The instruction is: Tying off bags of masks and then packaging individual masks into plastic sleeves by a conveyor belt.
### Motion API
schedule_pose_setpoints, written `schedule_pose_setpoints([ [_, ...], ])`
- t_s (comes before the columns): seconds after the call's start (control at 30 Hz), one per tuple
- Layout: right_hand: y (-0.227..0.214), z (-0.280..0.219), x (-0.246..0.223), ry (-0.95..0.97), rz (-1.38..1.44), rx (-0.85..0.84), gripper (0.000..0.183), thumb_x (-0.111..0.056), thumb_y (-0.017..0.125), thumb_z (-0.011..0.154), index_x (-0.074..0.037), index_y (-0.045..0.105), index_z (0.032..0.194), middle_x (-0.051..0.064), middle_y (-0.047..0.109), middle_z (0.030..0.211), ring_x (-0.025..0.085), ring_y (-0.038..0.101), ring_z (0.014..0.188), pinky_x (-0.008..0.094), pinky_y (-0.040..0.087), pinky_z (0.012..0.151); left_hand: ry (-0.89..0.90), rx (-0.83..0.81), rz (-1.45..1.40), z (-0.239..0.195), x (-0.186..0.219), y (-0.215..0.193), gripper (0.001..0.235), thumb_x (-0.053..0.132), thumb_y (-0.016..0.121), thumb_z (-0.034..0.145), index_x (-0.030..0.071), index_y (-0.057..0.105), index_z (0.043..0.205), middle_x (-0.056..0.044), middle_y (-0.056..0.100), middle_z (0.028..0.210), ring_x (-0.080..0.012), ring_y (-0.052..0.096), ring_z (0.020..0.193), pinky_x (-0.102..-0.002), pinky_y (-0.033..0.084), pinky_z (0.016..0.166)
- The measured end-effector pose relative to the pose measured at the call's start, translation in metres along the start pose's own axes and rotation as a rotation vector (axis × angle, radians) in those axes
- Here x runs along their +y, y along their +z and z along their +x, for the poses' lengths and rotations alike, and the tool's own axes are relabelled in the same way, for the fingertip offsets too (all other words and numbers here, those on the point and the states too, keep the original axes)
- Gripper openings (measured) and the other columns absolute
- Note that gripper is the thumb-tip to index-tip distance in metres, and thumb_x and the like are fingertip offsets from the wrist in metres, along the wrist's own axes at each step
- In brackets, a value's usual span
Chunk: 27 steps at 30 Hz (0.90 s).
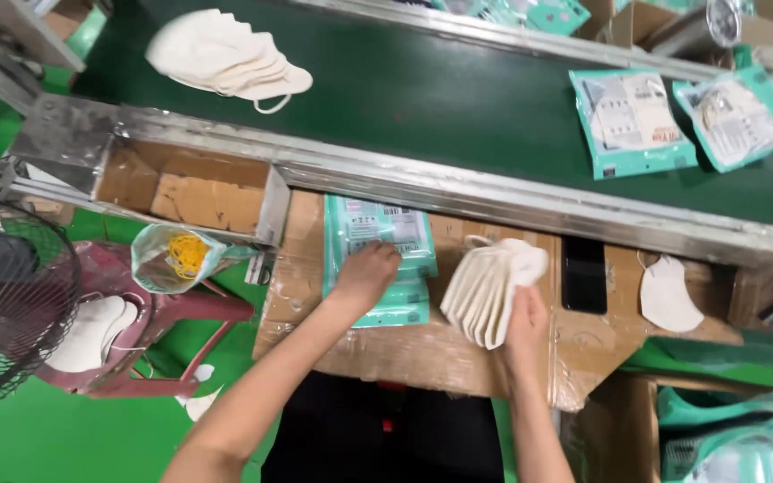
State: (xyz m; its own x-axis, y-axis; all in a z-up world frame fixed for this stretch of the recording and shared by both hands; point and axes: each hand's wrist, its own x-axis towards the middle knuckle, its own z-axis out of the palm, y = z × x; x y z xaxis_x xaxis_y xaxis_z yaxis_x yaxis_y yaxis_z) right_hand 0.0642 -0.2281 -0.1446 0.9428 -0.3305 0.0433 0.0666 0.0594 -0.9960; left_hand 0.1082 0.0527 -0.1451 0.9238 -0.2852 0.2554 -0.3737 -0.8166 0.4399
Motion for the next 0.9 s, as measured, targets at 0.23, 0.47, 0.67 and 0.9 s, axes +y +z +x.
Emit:
schedule_pose_setpoints([
  [0.23, 0.066, -0.002, -0.029, 0.172, -0.024, -0.296, 0.03, -0.008, 0.065, 0.098, 0.004, 0.062, 0.125, 0.008, 0.072, 0.092, 0.011, 0.065, 0.076, 0.025, 0.052, 0.066, 0.234, 0.166, -0.023, -0.002, 0.018, -0.017, 0.022, 0.003, 0.063, 0.076, 0.002, 0.067, 0.098, -0.014, 0.063, 0.106, -0.0344, 0.062, 0.104, -0.045, 0.056, 0.075],
  [0.47, 0.048, -0.009, -0.028, 0.246, -0.144, -0.38, 0.016, -0.006, 0.076, 0.089, 0.005, 0.076, 0.1, 0.002, 0.071, 0.091, 0.011, 0.065, 0.079, 0.027, 0.052, 0.069, 0.33, 0.396, -0.06, -0.018, 0.048, -0.044, 0.021, -0.001, 0.061, 0.078, -0.002, 0.061, 0.099, -0.016, 0.058, 0.103, -0.0338, 0.06, 0.099, -0.039, 0.056, 0.075],
  [0.67, 0.072, -0.04, -0.085, -0.373, -0.435, -0.126, 0.033, -0.005, 0.077, 0.076, 0.003, 0.07, 0.108, 0.003, 0.064, 0.105, 0.016, 0.064, 0.095, 0.03, 0.052, 0.082, 0.371, 0.42, -0.129, -0.031, 0.08, -0.048, 0.025, -0.001, 0.061, 0.083, 0.005, 0.065, 0.106, -0.012, 0.061, 0.102, -0.0308, 0.061, 0.094, -0.044, 0.053, 0.08],
  [0.9, 0.05, -0.034, -0.088, 0.234, -0.082, 0.035, 0.029, -0.006, 0.074, 0.079, -0.004, 0.072, 0.107, 0.007, 0.072, 0.099, 0.019, 0.068, 0.09, 0.035, 0.058, 0.081, -0.058, 0.717, -0.624, -0.044, 0.108, -0.056, 0.044, 0.015, 0.074, 0.085, -0.003, 0.054, 0.12, -0.017, 0.059, 0.117, -0.0318, 0.06, 0.112, -0.039, 0.047, 0.099],
])
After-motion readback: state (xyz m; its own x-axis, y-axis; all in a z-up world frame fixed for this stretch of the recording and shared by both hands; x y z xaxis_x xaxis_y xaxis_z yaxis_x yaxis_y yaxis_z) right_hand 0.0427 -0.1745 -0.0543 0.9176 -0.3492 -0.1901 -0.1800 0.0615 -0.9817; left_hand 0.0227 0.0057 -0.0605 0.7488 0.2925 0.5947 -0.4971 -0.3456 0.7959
